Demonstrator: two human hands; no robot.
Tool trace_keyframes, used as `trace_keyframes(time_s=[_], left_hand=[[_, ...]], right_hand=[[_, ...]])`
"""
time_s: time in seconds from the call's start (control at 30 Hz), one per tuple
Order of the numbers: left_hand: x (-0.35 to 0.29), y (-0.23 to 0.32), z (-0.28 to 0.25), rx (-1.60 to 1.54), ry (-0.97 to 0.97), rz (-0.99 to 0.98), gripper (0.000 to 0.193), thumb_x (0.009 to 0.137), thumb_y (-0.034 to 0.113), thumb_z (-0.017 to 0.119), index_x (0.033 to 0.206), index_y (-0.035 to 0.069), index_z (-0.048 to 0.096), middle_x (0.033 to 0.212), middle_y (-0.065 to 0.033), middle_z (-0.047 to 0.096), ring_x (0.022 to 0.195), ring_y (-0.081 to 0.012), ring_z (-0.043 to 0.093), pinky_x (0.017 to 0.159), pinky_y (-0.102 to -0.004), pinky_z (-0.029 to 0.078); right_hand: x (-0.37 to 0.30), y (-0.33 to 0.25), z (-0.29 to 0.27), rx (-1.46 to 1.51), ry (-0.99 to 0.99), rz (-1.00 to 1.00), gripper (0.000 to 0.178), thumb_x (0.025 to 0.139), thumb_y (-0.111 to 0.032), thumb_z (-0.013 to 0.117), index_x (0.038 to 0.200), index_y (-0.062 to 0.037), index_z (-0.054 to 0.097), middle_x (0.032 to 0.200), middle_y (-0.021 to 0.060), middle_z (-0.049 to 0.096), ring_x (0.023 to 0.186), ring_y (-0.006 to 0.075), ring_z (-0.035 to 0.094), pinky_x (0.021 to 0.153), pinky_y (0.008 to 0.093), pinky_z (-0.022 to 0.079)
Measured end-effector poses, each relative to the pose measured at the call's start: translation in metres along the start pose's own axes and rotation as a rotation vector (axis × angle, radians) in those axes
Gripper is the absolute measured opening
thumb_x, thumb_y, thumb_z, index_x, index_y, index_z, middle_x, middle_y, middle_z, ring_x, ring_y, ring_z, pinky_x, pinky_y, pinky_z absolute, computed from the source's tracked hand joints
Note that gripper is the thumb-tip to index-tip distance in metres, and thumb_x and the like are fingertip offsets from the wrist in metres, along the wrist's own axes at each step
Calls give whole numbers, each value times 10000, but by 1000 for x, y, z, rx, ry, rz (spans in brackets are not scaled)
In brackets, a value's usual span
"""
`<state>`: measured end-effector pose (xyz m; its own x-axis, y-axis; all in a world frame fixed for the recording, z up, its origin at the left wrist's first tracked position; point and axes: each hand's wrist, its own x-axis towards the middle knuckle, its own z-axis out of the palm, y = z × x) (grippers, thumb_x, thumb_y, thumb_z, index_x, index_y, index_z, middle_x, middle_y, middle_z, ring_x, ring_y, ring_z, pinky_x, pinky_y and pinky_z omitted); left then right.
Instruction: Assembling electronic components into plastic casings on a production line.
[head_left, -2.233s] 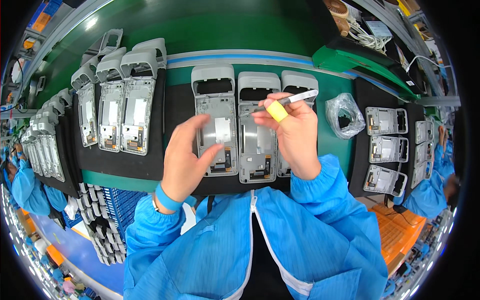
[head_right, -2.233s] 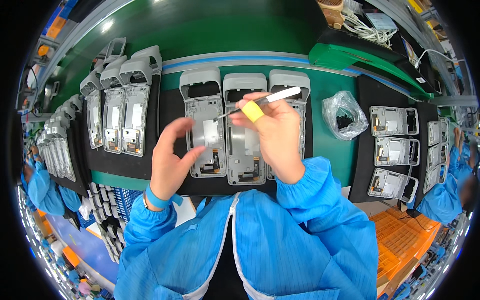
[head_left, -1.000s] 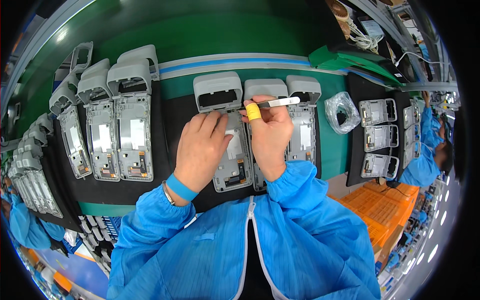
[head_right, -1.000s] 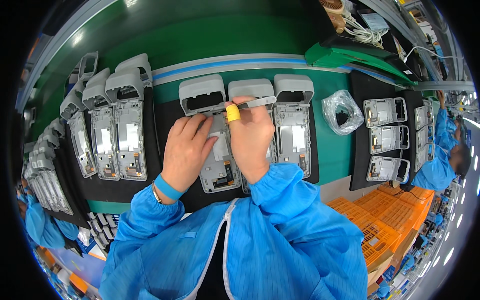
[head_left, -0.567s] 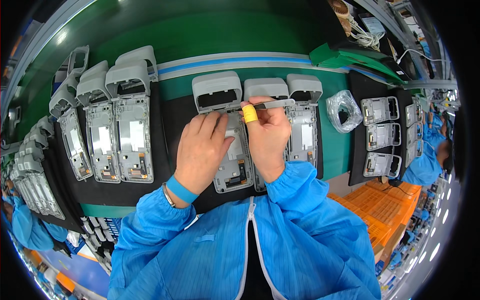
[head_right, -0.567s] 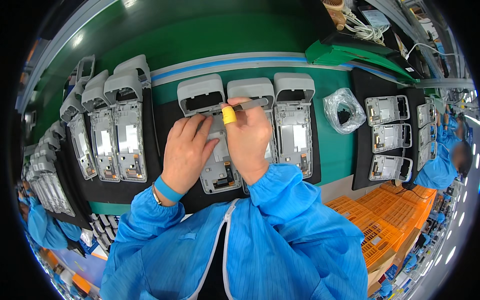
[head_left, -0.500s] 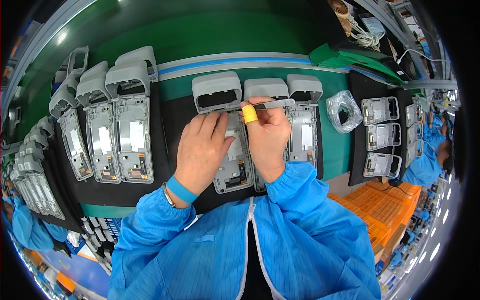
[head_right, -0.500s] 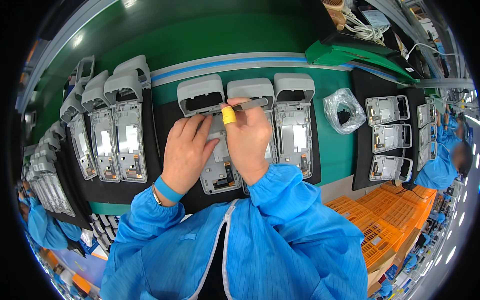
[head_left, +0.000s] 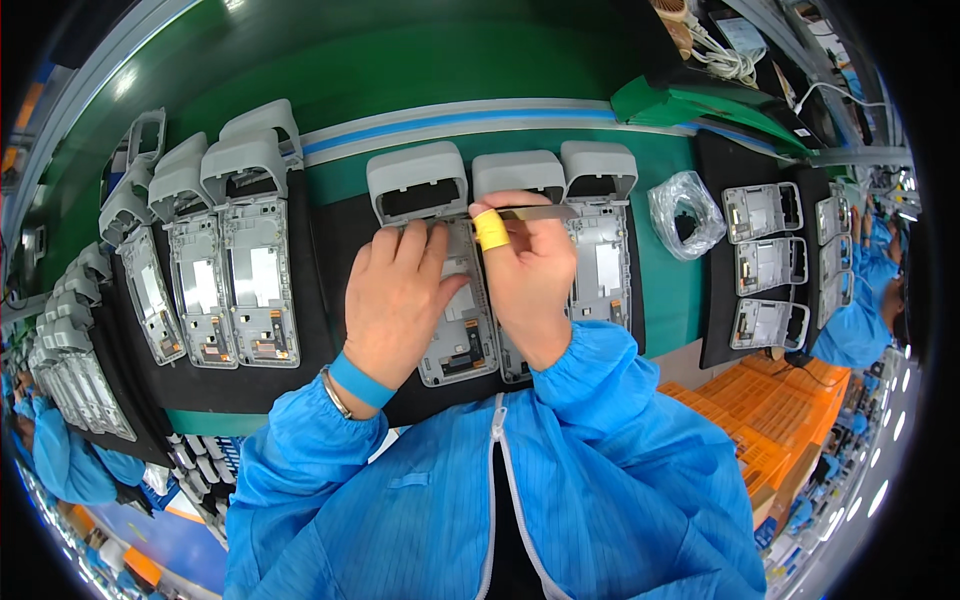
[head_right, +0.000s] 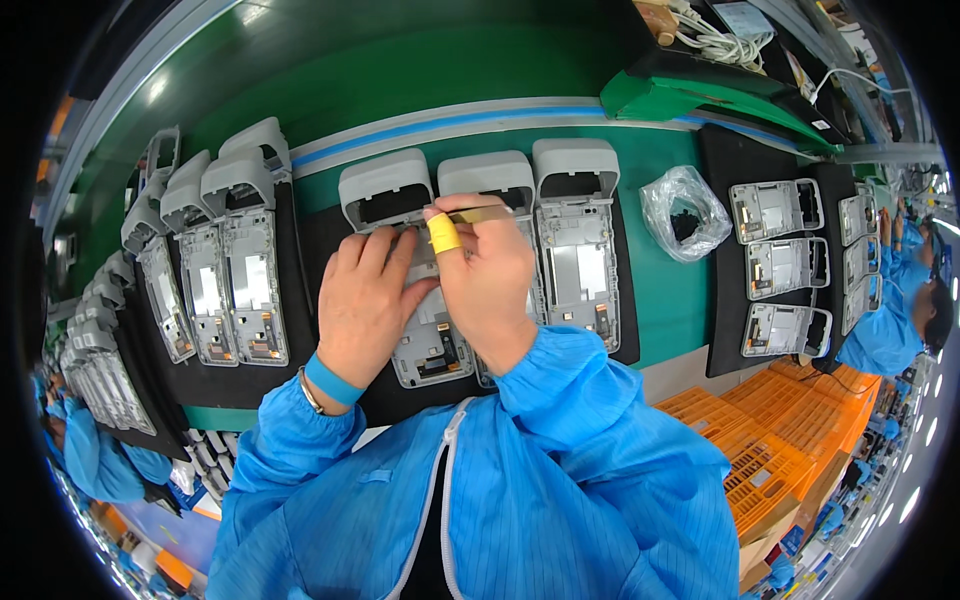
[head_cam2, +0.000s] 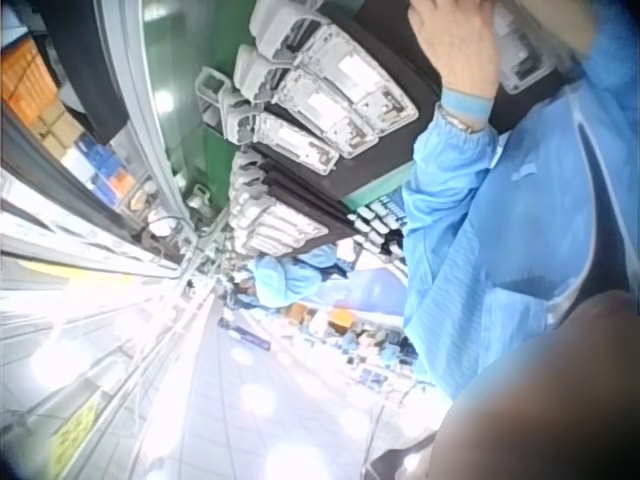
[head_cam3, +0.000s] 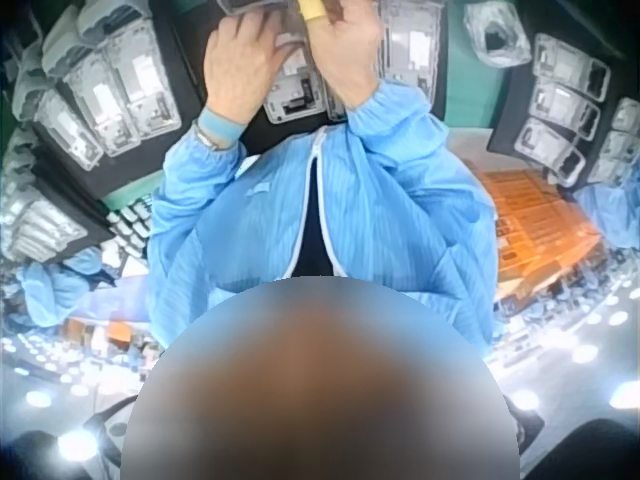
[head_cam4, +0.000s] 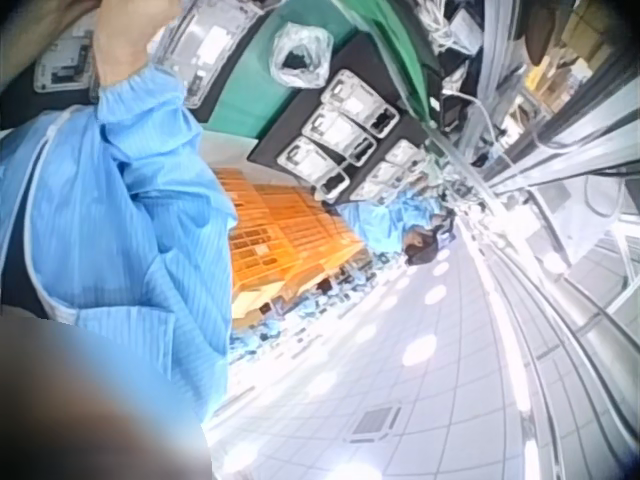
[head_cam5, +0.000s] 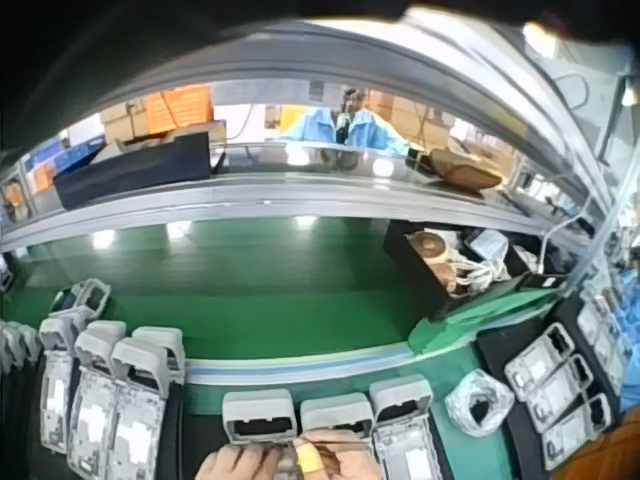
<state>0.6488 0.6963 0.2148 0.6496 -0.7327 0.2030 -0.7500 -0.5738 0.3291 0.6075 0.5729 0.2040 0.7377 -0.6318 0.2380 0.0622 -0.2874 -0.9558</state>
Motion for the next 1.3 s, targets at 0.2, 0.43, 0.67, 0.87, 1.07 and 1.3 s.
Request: trace_keyframes(time_s=[0.2, 0.43, 0.67, 0.87, 1.07, 1.3], left_hand=[[5, -1, -4, 165, -54, 54, 445, 716, 274, 659, 1090, 53, 562, 1029, -62, 542, 889, -223, 494, 721, -339, 392], [3, 0, -5, 141, -10, 67, 425, 738, 241, 650, 1109, 46, 576, 1045, -72, 548, 938, -246, 503, 769, -354, 400], [9, 9, -7, 192, -64, 57, 434, 739, 239, 649, 1120, 46, 572, 1045, -81, 548, 929, -249, 507, 770, -354, 401], [15, 13, -11, 264, -104, 87, 427, 733, 239, 646, 1111, 54, 571, 1012, -72, 556, 906, -231, 508, 754, -345, 397], [21, 16, -11, 377, -139, 141, 410, 732, 255, 640, 1088, 61, 575, 999, -59, 559, 899, -216, 506, 741, -335, 382], [15, 17, -11, 375, -119, 105, 441, 730, 283, 646, 1110, 71, 576, 1024, -56, 566, 914, -221, 511, 757, -339, 377]], right_hand=[[8, -33, -38, 144, 39, -39, 90, 782, 51, 634, 868, 45, 608, 913, 79, 599, 777, 150, 583, 690, 244, 461], [1, -53, -78, 287, -35, -22, 165, 789, 89, 598, 948, 68, 560, 941, 130, 561, 860, 194, 607, 704, 252, 535], [3, -46, -108, 266, -89, -79, 188, 779, 89, 608, 956, 55, 557, 923, 139, 573, 846, 198, 602, 724, 270, 518], [3, -38, -124, 328, -61, -40, 215, 787, 94, 594, 988, 50, 529, 924, 148, 574, 851, 212, 608, 755, 283, 507], [8, -31, -138, 355, -68, -68, 221, 792, 98, 586, 996, 50, 516, 949, 151, 561, 856, 236, 617, 764, 306, 512], [4, -37, -151, 425, -42, -56, 211, 799, 99, 576, 988, 36, 507, 922, 154, 572, 838, 242, 622, 757, 327, 522]])
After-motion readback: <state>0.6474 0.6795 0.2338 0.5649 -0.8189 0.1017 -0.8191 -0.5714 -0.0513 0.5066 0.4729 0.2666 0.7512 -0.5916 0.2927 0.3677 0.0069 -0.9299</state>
